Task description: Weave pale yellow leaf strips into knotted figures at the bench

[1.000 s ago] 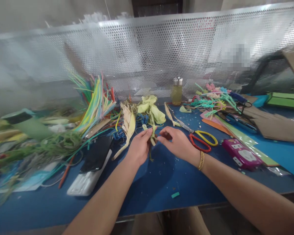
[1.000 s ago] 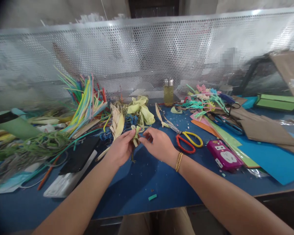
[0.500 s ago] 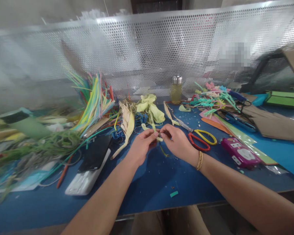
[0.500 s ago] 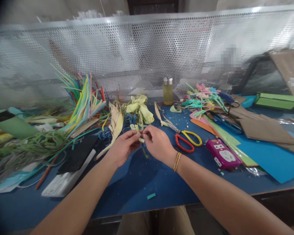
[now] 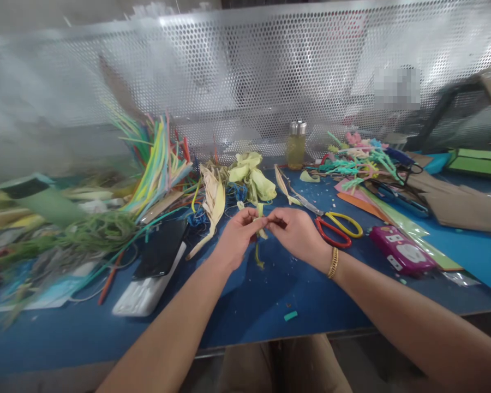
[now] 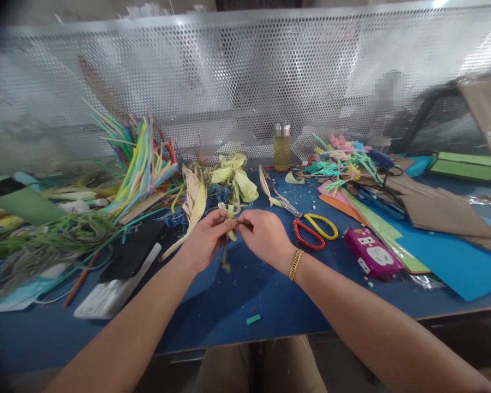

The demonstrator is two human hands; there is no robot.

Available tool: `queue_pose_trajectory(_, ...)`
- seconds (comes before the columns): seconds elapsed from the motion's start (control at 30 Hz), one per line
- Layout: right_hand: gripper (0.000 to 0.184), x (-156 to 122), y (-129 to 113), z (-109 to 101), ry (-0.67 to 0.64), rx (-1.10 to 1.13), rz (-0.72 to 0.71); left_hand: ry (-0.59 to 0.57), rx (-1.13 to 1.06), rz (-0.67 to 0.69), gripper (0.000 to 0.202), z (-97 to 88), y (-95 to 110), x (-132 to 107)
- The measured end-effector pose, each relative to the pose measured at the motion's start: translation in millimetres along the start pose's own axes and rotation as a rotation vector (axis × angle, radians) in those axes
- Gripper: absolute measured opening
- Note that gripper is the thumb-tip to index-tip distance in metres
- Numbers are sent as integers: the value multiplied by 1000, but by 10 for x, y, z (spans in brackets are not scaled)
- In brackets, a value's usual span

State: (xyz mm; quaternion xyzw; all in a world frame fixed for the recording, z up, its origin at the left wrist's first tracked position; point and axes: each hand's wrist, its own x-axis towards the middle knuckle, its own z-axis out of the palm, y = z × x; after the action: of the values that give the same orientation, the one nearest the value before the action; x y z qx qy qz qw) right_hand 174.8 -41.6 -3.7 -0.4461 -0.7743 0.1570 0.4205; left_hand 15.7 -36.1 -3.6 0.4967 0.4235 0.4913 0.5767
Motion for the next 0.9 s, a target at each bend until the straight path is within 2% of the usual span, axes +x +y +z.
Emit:
queue_pose_trajectory(0.3,9,8,-16,-52,-49,-56,-27,-29,91,43,12,-76,-25,37)
queue_pose_trajectory(0.47,11,24,-20,-68,-87,-23,-19,2,167,6,13,-98,59,12)
queue_pose_trajectory(0.6,11,40,27,-66,-67,-17,-21,9,116,-47,18,-93,141,-8)
queue_pose_trajectory(0.7,10,63,131,-69,-31,8,4,-38,-85,-90,21,-97,129,-6)
queue_pose_trajectory(0.77,10,80,199,-70,-21,57,25,-52,-170,-105,29,-95,101,-4)
queue_pose_trajectory(0.83,8,91,229,-70,-13,103,33,-31,-159,-87,41,-89,79,-3)
queue_pose_trajectory(0.9,10,92,209,-67,40,123,50,27,-87,-2,45,-82,71,-2)
